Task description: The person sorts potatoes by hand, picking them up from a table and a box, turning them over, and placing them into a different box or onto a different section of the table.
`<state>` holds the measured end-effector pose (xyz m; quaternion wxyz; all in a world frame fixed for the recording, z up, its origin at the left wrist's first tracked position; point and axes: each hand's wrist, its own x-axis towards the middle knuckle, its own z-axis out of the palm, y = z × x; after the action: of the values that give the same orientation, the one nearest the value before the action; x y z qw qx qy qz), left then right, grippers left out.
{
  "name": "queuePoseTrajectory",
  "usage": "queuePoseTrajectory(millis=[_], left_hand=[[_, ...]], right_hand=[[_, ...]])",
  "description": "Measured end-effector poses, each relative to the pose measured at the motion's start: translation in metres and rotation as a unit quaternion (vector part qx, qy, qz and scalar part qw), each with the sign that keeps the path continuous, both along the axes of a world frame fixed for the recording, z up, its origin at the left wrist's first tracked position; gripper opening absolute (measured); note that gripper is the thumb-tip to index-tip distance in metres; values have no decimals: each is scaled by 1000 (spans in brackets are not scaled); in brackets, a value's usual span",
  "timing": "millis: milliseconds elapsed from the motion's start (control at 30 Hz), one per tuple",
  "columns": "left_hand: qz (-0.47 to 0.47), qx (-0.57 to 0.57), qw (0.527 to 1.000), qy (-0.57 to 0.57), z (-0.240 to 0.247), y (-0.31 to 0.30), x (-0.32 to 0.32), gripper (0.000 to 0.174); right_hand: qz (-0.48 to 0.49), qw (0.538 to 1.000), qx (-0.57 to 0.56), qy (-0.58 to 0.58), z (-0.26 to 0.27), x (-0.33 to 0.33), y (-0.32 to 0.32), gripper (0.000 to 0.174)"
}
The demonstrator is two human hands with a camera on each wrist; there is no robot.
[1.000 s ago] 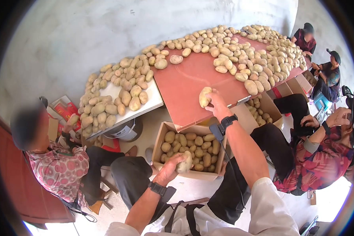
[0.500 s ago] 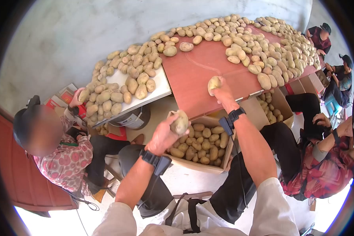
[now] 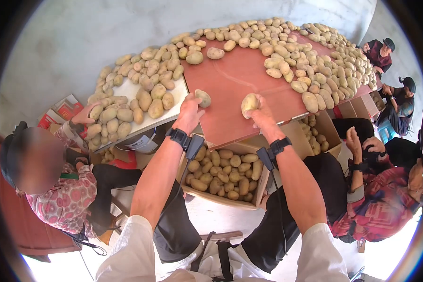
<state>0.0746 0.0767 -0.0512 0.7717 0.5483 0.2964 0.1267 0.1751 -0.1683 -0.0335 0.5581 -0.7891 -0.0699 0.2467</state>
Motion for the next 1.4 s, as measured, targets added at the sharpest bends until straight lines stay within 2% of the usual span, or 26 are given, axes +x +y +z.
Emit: queuePoseTrajectory(millis=[33, 100, 333, 433, 500, 533, 600, 633, 700, 833, 933, 1000, 1233, 1300, 1333, 1400], left_hand=[[2, -3, 1000, 2, 15, -9, -4, 63], [-89, 42, 995, 29, 41, -25, -11, 64], [-93, 94, 987, 94, 21, -28, 5, 58], [-150, 116, 976, 109, 18, -32, 9, 56], [-272, 146, 941, 137, 25, -37, 12, 57], [-274, 146, 941, 136, 31, -38, 13, 57], [-331, 227, 906, 138, 38, -37, 15, 61], [-332, 226, 906, 137, 33, -34, 21, 61], [-229, 254, 935, 94, 30, -31, 30, 65], [-222, 236, 937, 131, 34, -23, 26, 67], [-227, 259, 934, 99, 36, -27, 12, 63], [-231, 226, 935, 146, 42, -33, 2, 55], [-224, 180, 947, 143, 67, -53, -40, 43], [-221, 176, 954, 100, 68, -57, -49, 40], [-221, 176, 954, 96, 70, -59, -53, 40], [-220, 161, 957, 101, 72, -60, -60, 37]], right_hand=[[2, 1000, -3, 2, -1, 0, 1, 85], [-18, 1000, 1, -1, 2, 0, 2, 80], [-17, 1000, 3, 8, 9, -4, 3, 81], [-19, 1000, -1, 2, 10, -5, 3, 81], [-18, 1000, -5, 7, 13, -5, 3, 81], [-19, 1000, -5, 5, 15, -5, 3, 81], [-21, 1000, -12, 10, 17, -6, 3, 80], [-22, 1000, -13, 9, 15, -4, 3, 80], [-19, 1000, 6, 4, 12, -5, 2, 80], [-17, 1000, 10, 8, 13, -5, 0, 80], [5, 1000, 15, -3, 9, -3, 2, 84], [-4, 1000, 16, -3, 6, -3, 5, 82], [-48, 997, 63, 19, 2, -8, 15, 81], [-87, 979, 171, 70, 3, -6, 14, 78], [-87, 979, 170, 67, 4, -5, 12, 78], [-13, 981, 186, 42, 4, -2, 8, 75]])
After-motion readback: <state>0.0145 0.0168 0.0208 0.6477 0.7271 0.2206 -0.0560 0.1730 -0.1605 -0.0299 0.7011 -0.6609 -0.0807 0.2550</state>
